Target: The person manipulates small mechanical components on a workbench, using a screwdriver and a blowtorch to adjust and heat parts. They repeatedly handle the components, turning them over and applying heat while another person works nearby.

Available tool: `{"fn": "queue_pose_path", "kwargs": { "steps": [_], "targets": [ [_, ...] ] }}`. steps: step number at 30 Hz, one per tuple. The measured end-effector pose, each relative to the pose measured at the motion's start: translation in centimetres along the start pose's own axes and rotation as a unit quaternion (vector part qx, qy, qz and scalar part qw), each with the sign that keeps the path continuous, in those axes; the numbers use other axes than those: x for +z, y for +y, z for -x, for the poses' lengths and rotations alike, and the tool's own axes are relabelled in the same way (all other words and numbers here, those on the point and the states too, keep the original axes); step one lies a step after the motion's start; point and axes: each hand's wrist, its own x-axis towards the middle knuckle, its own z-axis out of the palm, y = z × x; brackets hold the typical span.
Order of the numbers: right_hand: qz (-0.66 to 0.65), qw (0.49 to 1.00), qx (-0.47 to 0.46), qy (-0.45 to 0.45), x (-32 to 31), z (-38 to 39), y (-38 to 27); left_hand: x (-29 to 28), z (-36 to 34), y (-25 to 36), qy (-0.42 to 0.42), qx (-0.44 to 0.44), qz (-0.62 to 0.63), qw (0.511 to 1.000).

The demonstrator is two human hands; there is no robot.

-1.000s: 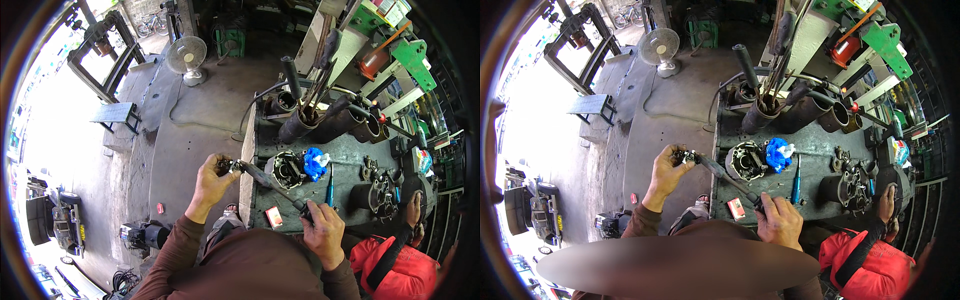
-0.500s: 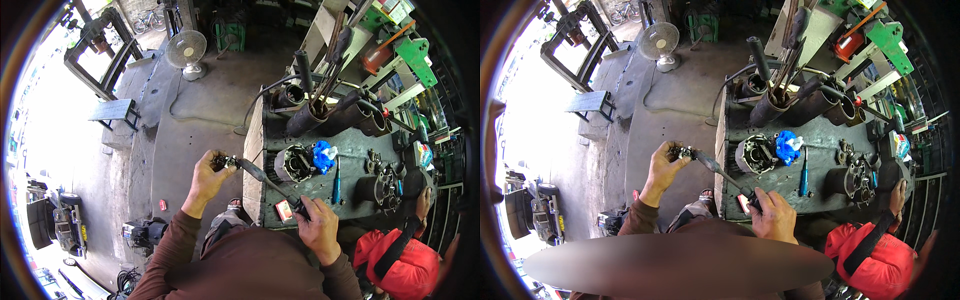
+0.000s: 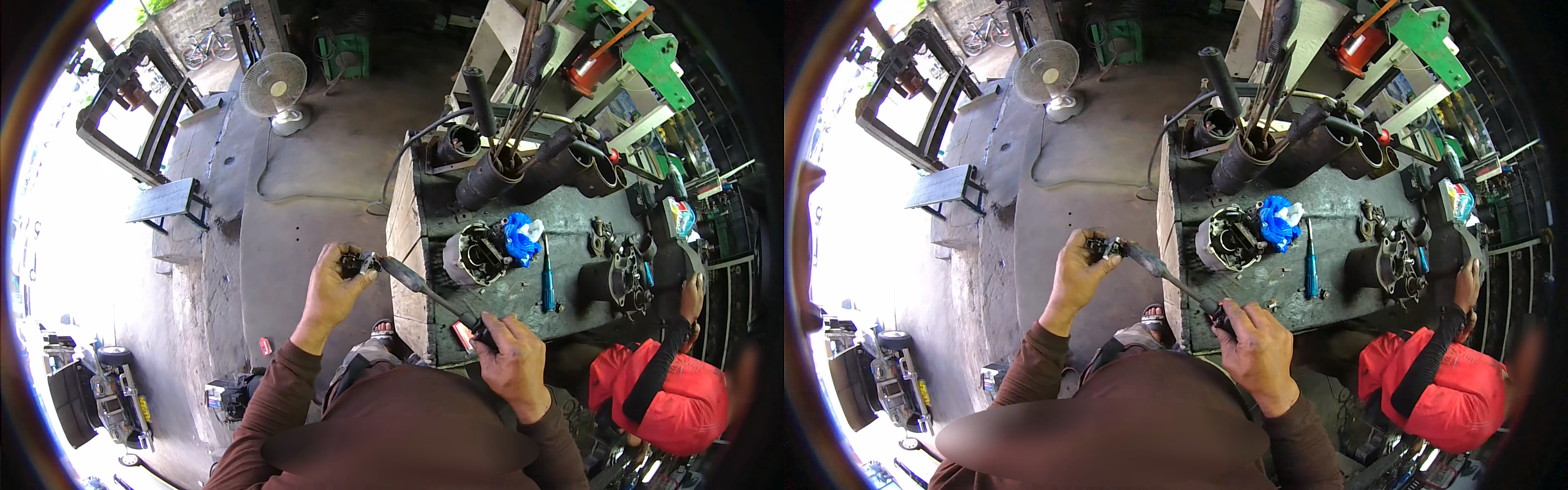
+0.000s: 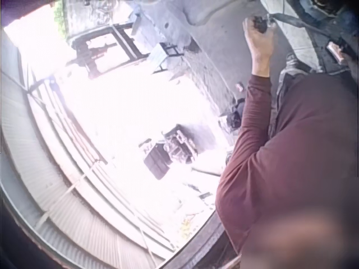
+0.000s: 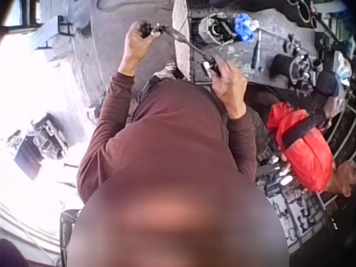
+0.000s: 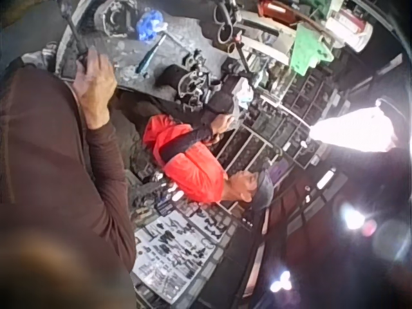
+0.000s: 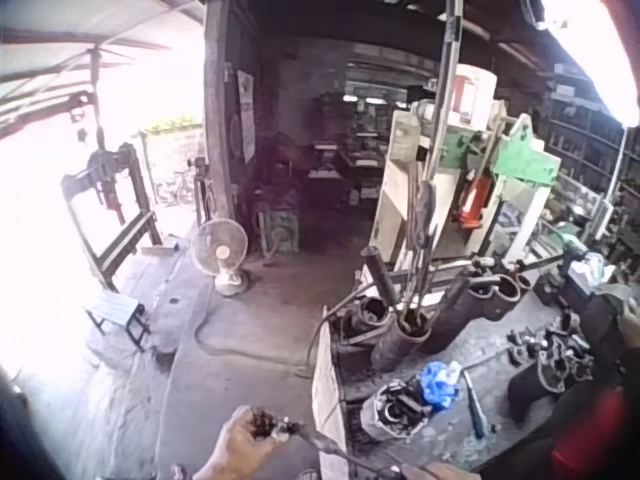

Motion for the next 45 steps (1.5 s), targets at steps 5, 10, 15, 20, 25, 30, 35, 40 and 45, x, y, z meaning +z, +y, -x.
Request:
{"fn": "queue_pose_path", "kwargs": {
  "steps": [5, 10, 15, 20, 25, 30, 35, 40, 45],
  "targets": [
    [0.013, 1.000, 0.024, 0.013, 0.8, 0.5, -0.5, 0.6, -0.8, 0.3, -0.017, 0.013, 0.020, 1.000],
    [0.062, 0.996, -0.037, 0.048, 0.8, 0.4, 0.4, -1.5, -2.2, 1.3, -0.127, -0.182, 0.108, 0.969],
    [0.075, 0.995, -0.067, 0.016, -1.1, -1.2, 2.3, -3.4, -5.3, 2.0, -0.240, -0.270, 0.197, 0.911],
    [0.071, 0.992, -0.101, 0.006, -2.8, -3.2, 3.5, -4.1, -8.3, 2.4, -0.342, -0.227, 0.130, 0.902],
    [0.125, 0.987, -0.104, -0.009, -3.2, -3.9, 3.3, -3.1, -9.7, 2.3, -0.363, -0.174, 0.009, 0.915],
    [0.160, 0.980, -0.116, 0.001, -3.2, -4.5, 3.4, -2.6, -10.6, 1.7, -0.363, -0.184, 0.052, 0.912],
    [0.106, 0.989, -0.101, 0.009, -3.5, -5.2, 3.9, -3.0, -11.7, 1.0, -0.399, -0.209, 0.115, 0.885],
    [0.097, 0.992, -0.085, -0.003, -3.9, -5.5, 3.9, -3.1, -12.2, 1.0, -0.401, -0.242, 0.160, 0.869],
    [0.070, 0.995, -0.068, 0.004, -3.9, -5.5, 3.7, -2.7, -11.8, 1.7, -0.387, -0.217, 0.125, 0.887]
  ]
}}
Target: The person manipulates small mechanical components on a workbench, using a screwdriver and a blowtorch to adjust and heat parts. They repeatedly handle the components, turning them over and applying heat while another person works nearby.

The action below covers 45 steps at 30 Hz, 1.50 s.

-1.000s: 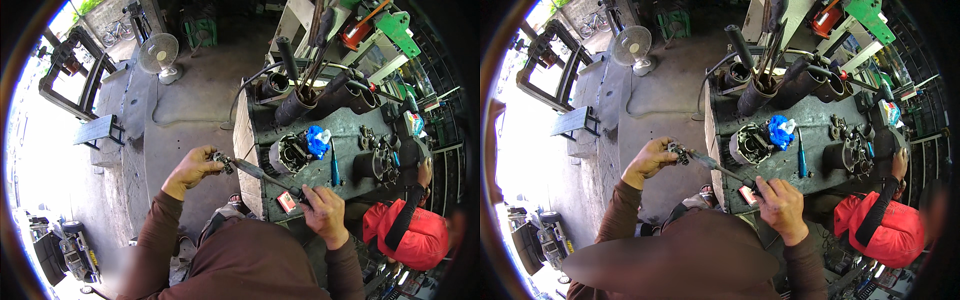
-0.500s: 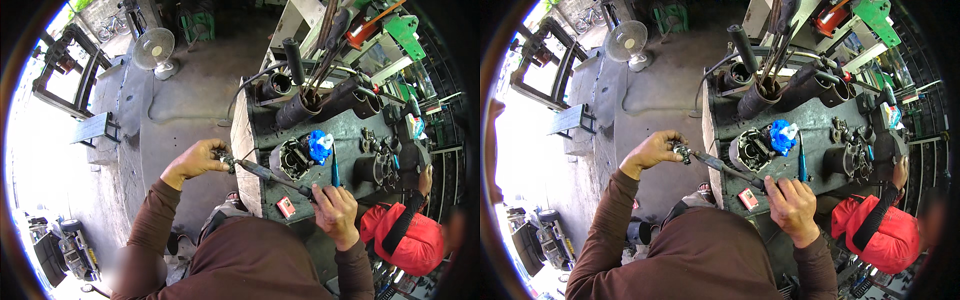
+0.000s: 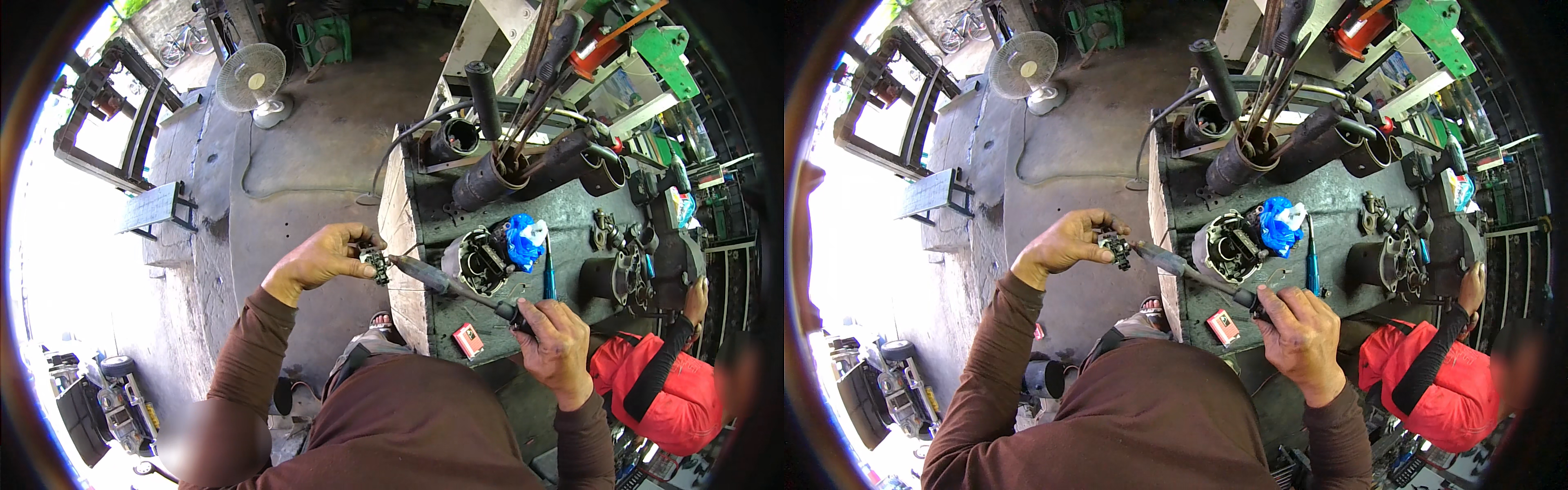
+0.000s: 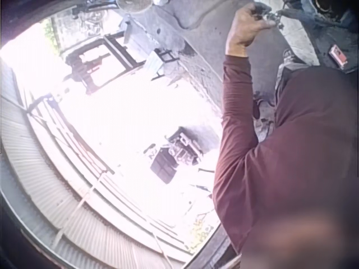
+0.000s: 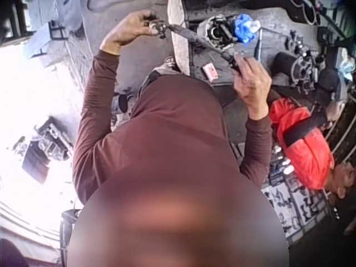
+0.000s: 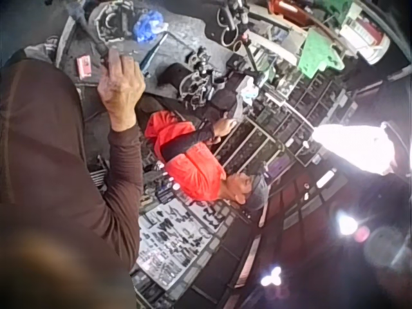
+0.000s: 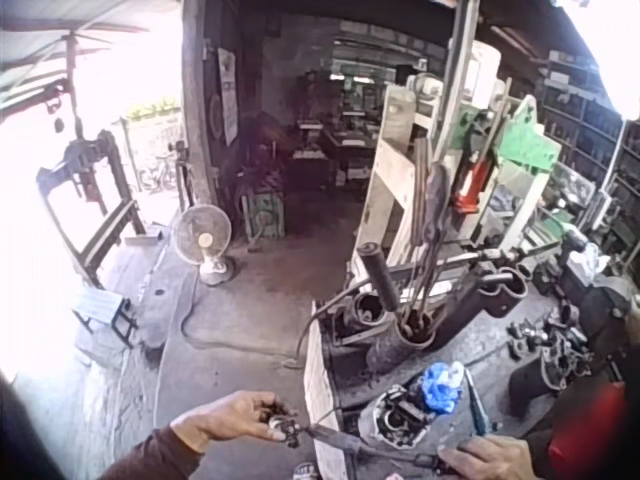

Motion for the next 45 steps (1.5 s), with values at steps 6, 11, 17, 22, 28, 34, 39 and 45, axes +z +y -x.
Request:
{"fn": "queue_pose_path", "kwargs": {
  "steps": [6, 11, 17, 22, 28, 34, 39, 45],
  "targets": [
    [0.030, 0.999, -0.020, -0.003, -0.4, 0.2, 0.1, 0.6, 0.5, 0.2, 0.010, 0.008, -0.009, 1.000],
    [0.052, 0.998, -0.043, 0.011, -0.6, 0.3, 0.2, 1.0, 0.7, 0.3, 0.011, 0.000, -0.016, 1.000],
    [0.069, 0.996, -0.062, 0.015, -0.5, 0.7, 0.8, 0.9, 0.7, 0.0, -0.007, -0.003, -0.025, 1.000],
    [0.049, 0.994, -0.100, 0.016, -0.9, 0.6, 2.0, -0.1, 0.4, -0.1, -0.116, -0.023, 0.031, 0.993],
    [0.044, 0.986, -0.161, 0.001, -1.7, -0.5, 3.2, -1.1, -1.1, 0.6, -0.267, -0.053, 0.009, 0.962],
    [0.034, 0.983, -0.177, -0.023, -1.6, -0.9, 3.3, -1.1, -1.6, 1.4, -0.299, -0.109, -0.040, 0.947],
    [0.036, 0.993, -0.111, -0.018, -1.1, 0.3, 2.8, 0.2, -0.5, 1.3, -0.146, -0.064, -0.069, 0.985],
    [0.028, 0.999, -0.031, -0.001, -0.3, 1.9, 1.6, 4.4, 1.3, 0.1, 0.084, 0.014, -0.103, 0.991]
  ]
}}
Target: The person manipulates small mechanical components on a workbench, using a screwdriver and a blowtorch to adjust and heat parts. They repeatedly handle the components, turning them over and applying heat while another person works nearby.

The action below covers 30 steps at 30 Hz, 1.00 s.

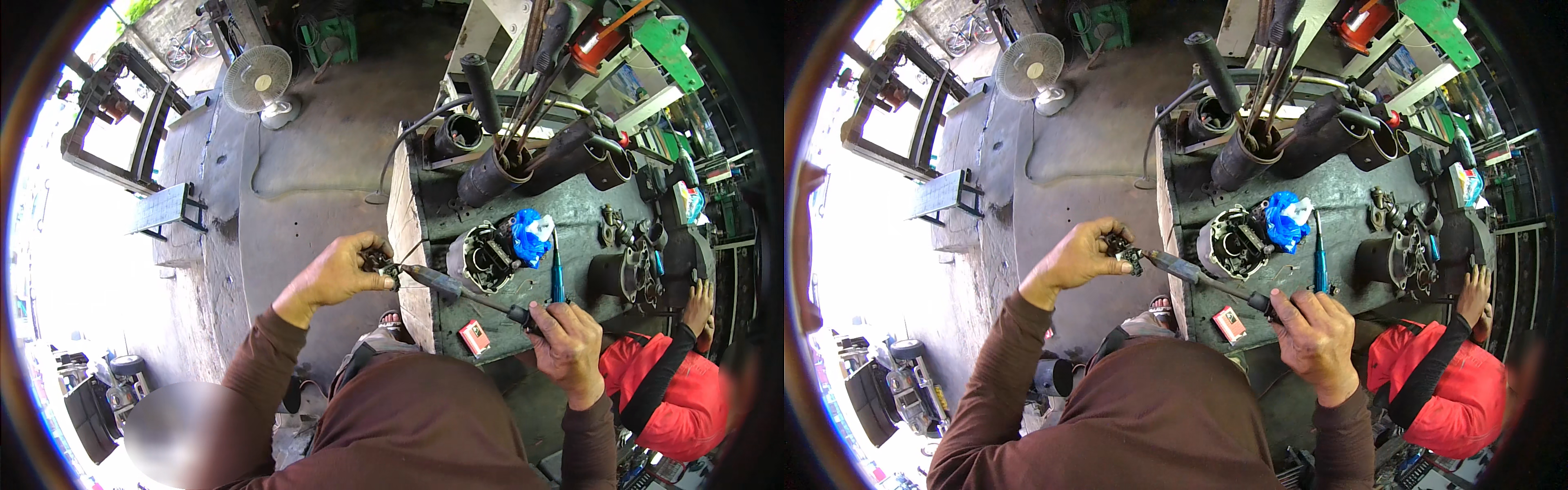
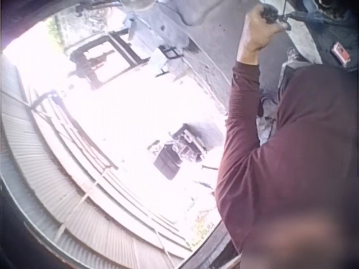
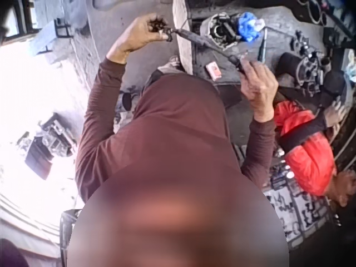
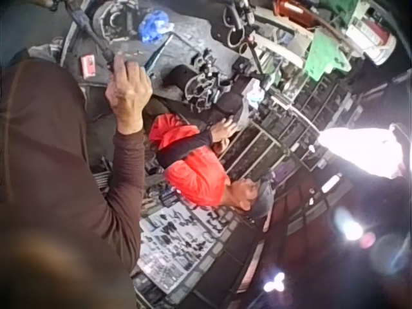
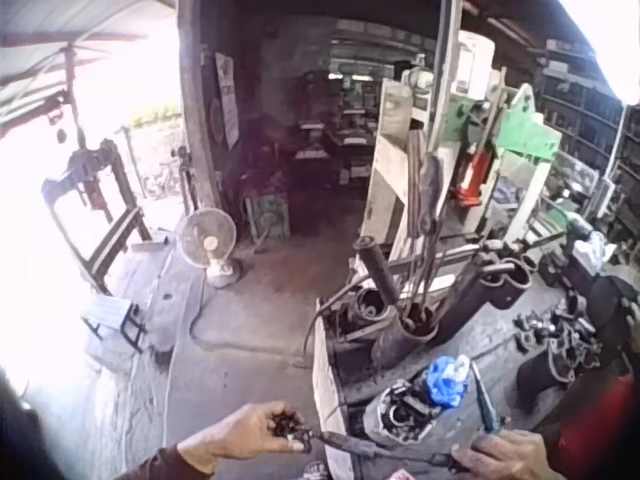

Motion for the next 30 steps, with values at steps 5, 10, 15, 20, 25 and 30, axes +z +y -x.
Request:
{"fn": "queue_pose_path", "kwargs": {
  "steps": [5, 10, 15, 20, 25, 30],
  "targets": [
    [-0.022, 0.997, 0.069, 0.009, 0.8, 0.9, -1.9, 2.7, 0.6, -0.8, 0.135, 0.071, 0.003, 0.988],
    [-0.052, 0.991, 0.120, 0.037, 1.5, 1.2, -3.8, 4.3, 0.3, -2.1, 0.233, 0.146, -0.061, 0.960],
    [-0.073, 0.983, 0.160, 0.051, 1.9, 1.5, -5.4, 5.8, 0.3, -2.8, 0.315, 0.218, -0.086, 0.920],
    [-0.082, 0.979, 0.174, 0.067, 1.9, 1.8, -5.9, 6.7, 0.0, -2.8, 0.353, 0.280, -0.076, 0.890],
    [-0.086, 0.978, 0.175, 0.071, 1.8, 1.9, -6.1, 7.4, -0.3, -2.5, 0.358, 0.285, 0.017, 0.889],
    [-0.061, 0.983, 0.154, 0.077, 1.5, 1.7, -6.0, 6.7, -0.1, -2.3, 0.326, 0.250, 0.019, 0.912]
  ]
}}
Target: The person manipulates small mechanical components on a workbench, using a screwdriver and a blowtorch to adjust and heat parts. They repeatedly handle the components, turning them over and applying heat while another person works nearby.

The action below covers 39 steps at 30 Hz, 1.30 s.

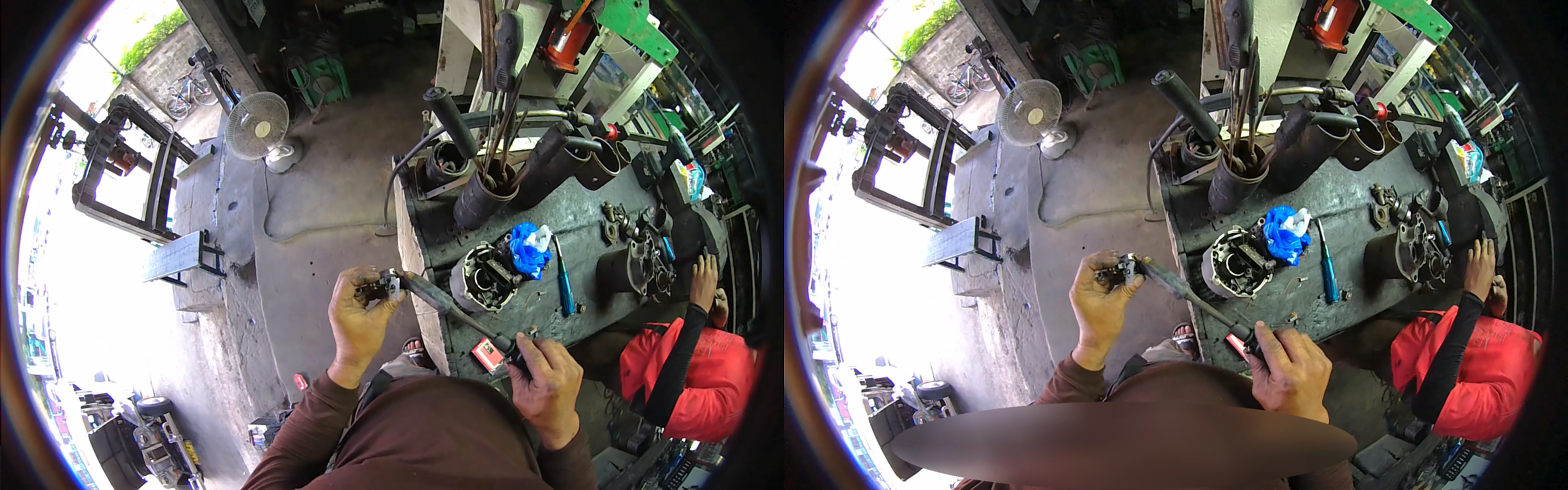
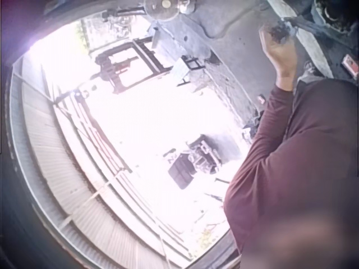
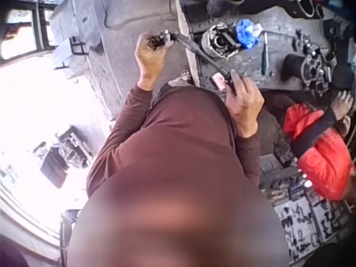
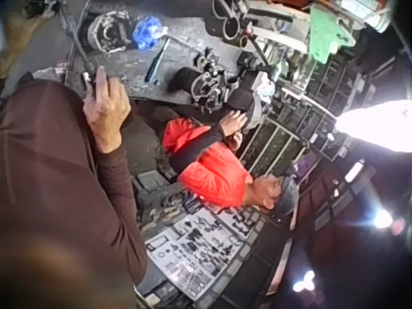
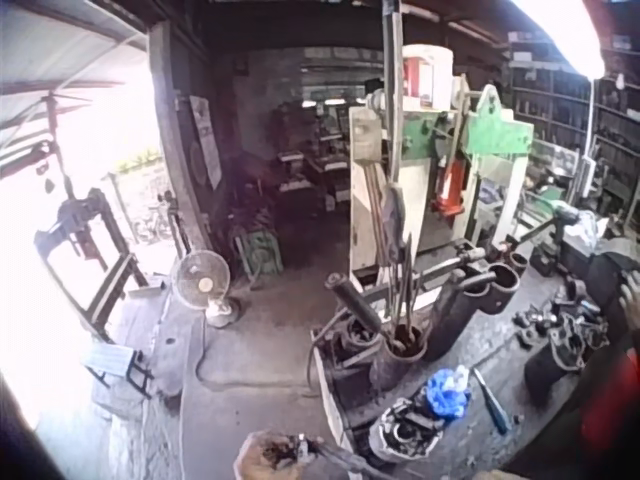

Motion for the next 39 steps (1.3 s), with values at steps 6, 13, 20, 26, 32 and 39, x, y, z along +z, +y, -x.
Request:
{"fn": "queue_pose_path", "kwargs": {
  "steps": [6, 13, 20, 26, 32, 39],
  "targets": [
    [0.011, 1.000, -0.016, -0.005, -0.4, -0.4, 0.1, -0.8, 0.1, -0.2, -0.028, -0.018, 0.010, 0.999],
    [0.010, 1.000, -0.020, -0.004, -0.5, -0.4, 0.1, -1.3, 0.1, -1.6, -0.033, 0.034, -0.021, 0.999],
    [0.014, 0.999, -0.028, -0.011, -0.9, -0.5, 0.3, -0.8, 0.3, -1.9, 0.003, 0.034, 0.023, 0.999],
    [0.020, 0.999, -0.037, -0.001, -1.0, -0.8, 0.6, -0.5, 0.4, -1.2, -0.033, 0.011, 0.032, 0.999],
    [0.019, 0.999, -0.048, 0.004, -1.0, -0.8, 0.5, -0.1, 0.4, -1.1, -0.007, -0.017, 0.071, 0.997],
    [0.025, 0.999, -0.044, 0.001, -1.3, -0.8, 0.9, -0.5, 0.3, -1.3, -0.025, 0.006, 0.076, 0.997]
  ]
}}
